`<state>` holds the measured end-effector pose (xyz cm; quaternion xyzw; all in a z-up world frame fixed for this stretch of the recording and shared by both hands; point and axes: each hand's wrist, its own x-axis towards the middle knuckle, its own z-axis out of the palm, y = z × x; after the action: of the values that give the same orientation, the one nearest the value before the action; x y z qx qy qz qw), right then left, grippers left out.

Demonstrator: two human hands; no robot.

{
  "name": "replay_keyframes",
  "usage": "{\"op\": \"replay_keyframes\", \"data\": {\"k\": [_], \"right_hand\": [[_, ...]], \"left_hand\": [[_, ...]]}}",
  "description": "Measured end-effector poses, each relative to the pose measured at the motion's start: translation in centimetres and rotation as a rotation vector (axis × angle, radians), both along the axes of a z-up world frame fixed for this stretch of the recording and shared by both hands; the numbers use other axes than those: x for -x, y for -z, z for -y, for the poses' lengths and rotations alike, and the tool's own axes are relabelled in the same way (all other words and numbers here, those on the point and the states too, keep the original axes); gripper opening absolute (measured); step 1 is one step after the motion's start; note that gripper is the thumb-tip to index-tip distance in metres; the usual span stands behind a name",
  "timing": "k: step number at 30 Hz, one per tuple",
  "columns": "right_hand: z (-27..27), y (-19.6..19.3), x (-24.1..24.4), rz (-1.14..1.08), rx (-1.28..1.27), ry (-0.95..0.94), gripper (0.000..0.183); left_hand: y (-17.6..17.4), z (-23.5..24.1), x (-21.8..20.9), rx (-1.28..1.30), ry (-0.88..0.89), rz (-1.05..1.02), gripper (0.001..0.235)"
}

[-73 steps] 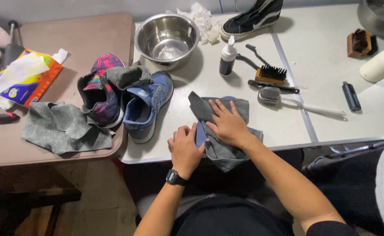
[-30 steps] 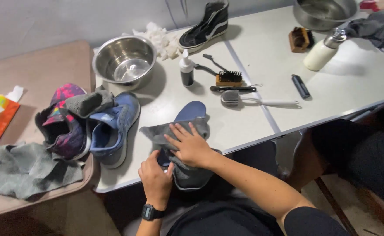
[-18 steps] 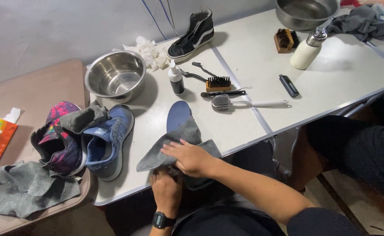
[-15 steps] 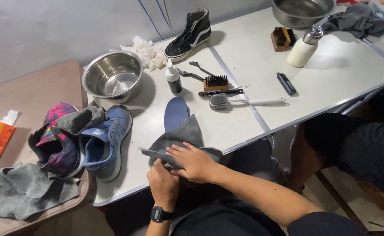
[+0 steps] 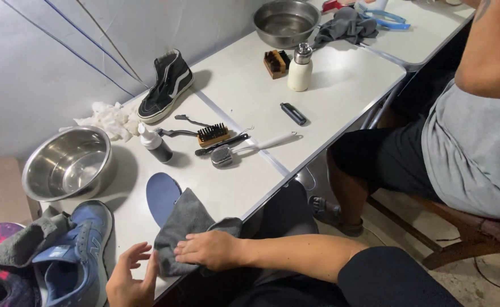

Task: The person cleans a blue shoe insole on a white table using a brush and a cleaning solution. They scrub the insole, wipe it with a gray cloth, and repeat the process to remove dirt.

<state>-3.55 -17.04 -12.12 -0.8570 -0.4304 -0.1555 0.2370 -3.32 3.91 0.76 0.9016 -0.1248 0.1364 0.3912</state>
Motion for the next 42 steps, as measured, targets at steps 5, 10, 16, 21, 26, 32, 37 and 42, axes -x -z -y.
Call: {"op": "replay_keyframes", "data": {"k": [5,10,16,21,26,32,37,42], "right_hand": [[3.4,-0.4,-2.2,-0.219,-0.105,-0.211,0.047],[6.7,-5.7,-3.4,-0.628,-0.028,-0.352,0.073],[9.3,-9.5,-2.6,-0.627,0.149,-0.103,0.065],[8.3,-7.3,-2.6,-0.558,0.124,0.005,0.074],[1.7,-7.3,-0.2,-0.386,0.159,0.279,0.07],[1.8,-7.8,-0.3,-0.298,0.232,0.344,0.063],[4.0,-6.4,-1.2,-0.14,0.309,0.409,0.063],[5.4,-10.3,-1.6,-0.432,0.406,0.663,0.074]], "left_hand": [[-0.5,2.2,-4.3,-0.074,0.21,0.196,0.027],[2.0,4.2,-8.0,-0.373,0.492,0.263,0.04],[2.0,3.1,-8.1,-0.596,0.669,-0.008,0.074],[3.5,0.1,-6.5,-0.683,0.473,0.062,0.114],[7.1,-0.6,-5.8,-0.624,0.383,0.098,0.087],[8.0,-0.6,-5.1,-0.637,0.27,0.059,0.079],[6.3,0.1,-3.1,-0.536,0.199,0.16,0.075],[4.7,3.1,-1.3,-0.579,0.05,0.001,0.075]]}}
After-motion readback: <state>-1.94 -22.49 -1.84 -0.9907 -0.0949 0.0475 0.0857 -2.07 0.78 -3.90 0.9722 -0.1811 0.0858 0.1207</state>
